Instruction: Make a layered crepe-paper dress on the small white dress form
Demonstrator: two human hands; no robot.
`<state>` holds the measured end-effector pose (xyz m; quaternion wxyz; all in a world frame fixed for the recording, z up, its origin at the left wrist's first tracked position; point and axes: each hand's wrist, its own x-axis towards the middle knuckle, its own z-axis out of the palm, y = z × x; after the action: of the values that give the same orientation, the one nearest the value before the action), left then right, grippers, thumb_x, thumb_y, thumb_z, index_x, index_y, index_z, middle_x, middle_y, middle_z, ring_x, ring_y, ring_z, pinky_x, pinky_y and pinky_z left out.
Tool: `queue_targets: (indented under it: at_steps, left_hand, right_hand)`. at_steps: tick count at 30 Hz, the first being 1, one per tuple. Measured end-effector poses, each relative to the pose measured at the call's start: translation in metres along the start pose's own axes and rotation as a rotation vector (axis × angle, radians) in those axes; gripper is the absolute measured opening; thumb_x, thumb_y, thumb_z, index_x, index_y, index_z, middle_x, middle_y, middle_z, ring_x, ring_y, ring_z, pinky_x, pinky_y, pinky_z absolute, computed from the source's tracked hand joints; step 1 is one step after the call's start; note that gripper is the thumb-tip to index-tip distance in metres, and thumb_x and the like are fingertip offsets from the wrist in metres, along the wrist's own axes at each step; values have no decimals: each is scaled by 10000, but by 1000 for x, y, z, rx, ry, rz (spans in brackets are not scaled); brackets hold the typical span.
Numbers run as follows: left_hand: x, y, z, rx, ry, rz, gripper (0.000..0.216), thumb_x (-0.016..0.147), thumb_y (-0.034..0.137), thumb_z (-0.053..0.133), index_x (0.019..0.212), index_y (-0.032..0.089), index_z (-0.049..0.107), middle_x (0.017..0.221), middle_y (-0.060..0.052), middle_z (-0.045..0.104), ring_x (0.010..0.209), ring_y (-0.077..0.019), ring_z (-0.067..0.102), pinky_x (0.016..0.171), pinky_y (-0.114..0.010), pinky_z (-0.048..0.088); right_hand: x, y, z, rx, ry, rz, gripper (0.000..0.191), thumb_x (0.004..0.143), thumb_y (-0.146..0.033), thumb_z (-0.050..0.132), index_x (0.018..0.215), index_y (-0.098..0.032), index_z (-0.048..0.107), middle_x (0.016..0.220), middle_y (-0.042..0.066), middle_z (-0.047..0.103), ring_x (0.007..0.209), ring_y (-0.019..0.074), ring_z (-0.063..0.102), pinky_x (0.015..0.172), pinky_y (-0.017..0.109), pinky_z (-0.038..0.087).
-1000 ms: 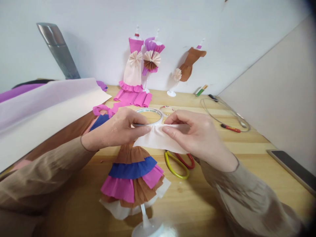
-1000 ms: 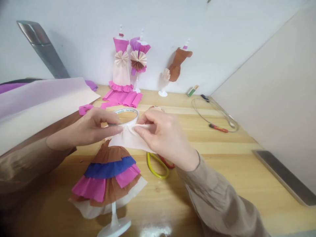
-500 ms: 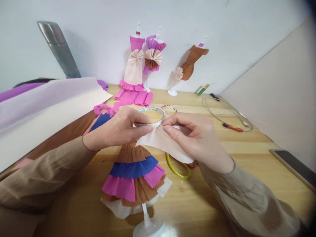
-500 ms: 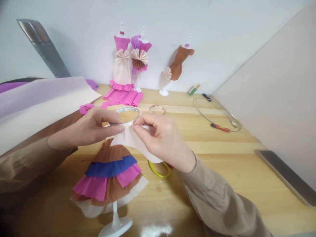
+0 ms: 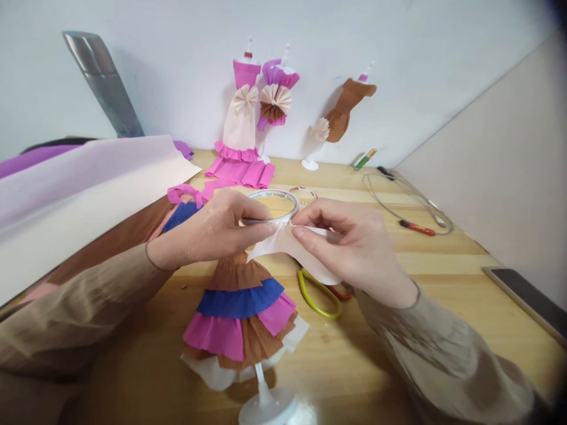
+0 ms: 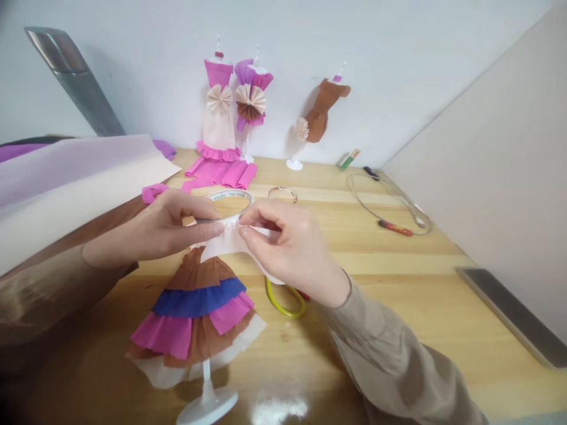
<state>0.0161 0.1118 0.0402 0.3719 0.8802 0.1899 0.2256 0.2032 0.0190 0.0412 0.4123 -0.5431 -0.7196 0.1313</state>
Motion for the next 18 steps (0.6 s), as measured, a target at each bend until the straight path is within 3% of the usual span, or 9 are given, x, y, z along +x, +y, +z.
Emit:
queue_targets:
  at_steps: [9,16,18]
  left_hand:
    - [-1,1,0,7,-13,8,298,860,221,541,590,128,628,545,3,594,526,-91,498,501,-241,316]
    - [-1,2,-1,155,-20,155,295,858,210,535,574,144,576,566,-8,584,563,-104,492,535,-251,340]
    - [-1,1,-3,132,-36,157,303,858,209,525,563,147,555,551,-3,563,549,-100,477,526,-252,336]
  right_hand:
    - [2,3,3,16,48,101,177,771,-238,634,643,-217,512,642,3,581,594,140,538,549,295,444]
    - [4,7,7,238,-3,235,249,721,-268,674,608,-223,457,584,-27,509,517,108,454,463,259,368]
    - [4,8,6,209,14,237,283,725,-285,692,604,-225,443,579,-29,495,513,108,443,463,262,361]
